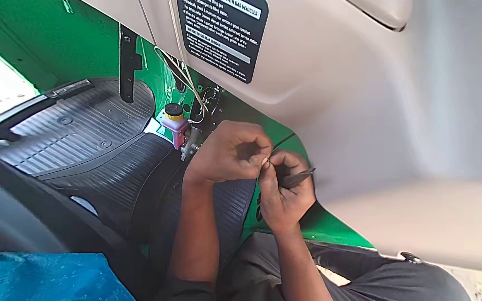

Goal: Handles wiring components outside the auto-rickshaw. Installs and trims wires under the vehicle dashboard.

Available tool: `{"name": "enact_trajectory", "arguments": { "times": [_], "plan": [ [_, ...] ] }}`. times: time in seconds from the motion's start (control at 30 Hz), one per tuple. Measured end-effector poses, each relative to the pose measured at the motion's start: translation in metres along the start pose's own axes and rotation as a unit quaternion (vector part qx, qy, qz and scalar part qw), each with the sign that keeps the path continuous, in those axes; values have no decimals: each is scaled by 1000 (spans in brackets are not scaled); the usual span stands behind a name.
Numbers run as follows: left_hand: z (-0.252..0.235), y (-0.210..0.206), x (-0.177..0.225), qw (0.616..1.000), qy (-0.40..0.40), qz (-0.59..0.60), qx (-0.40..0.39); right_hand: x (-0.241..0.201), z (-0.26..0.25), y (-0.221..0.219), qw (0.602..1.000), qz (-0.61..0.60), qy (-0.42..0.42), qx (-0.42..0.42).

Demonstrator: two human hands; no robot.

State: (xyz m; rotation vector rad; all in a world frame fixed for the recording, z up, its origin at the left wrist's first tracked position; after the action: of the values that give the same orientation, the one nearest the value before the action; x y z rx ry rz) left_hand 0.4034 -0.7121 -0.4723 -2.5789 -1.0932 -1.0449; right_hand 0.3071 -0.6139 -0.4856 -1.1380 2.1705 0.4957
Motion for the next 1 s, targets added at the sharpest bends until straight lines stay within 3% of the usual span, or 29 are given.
{"name": "enact_trajectory", "arguments": {
  "times": [0.17, 0.5, 1.0],
  "plan": [
    [-5, 2, 0, 999, 14, -3, -33, 0, 0, 0, 1000, -10, 3, -1],
    [-5, -5, 0, 999, 22, 32, -24, -5, 0, 0, 999, 12, 36, -5],
    [4, -14, -4, 992, 75, 96, 37, -15, 0, 0, 990, 84, 108, -13]
  ]
}}
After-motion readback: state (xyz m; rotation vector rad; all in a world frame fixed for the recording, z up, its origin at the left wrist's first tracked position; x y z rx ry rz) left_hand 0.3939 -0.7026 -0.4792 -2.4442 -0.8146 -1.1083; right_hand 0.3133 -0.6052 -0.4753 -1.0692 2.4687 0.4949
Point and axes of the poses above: each hand's wrist, its own z-axis away from the middle knuckle, its own y-axis out of the back of the hand, x = y × z, the point moved 9 cm from there along -z, towards the middle knuckle, and after that the axes turned 1 degree about x, right-handed, at the moved point
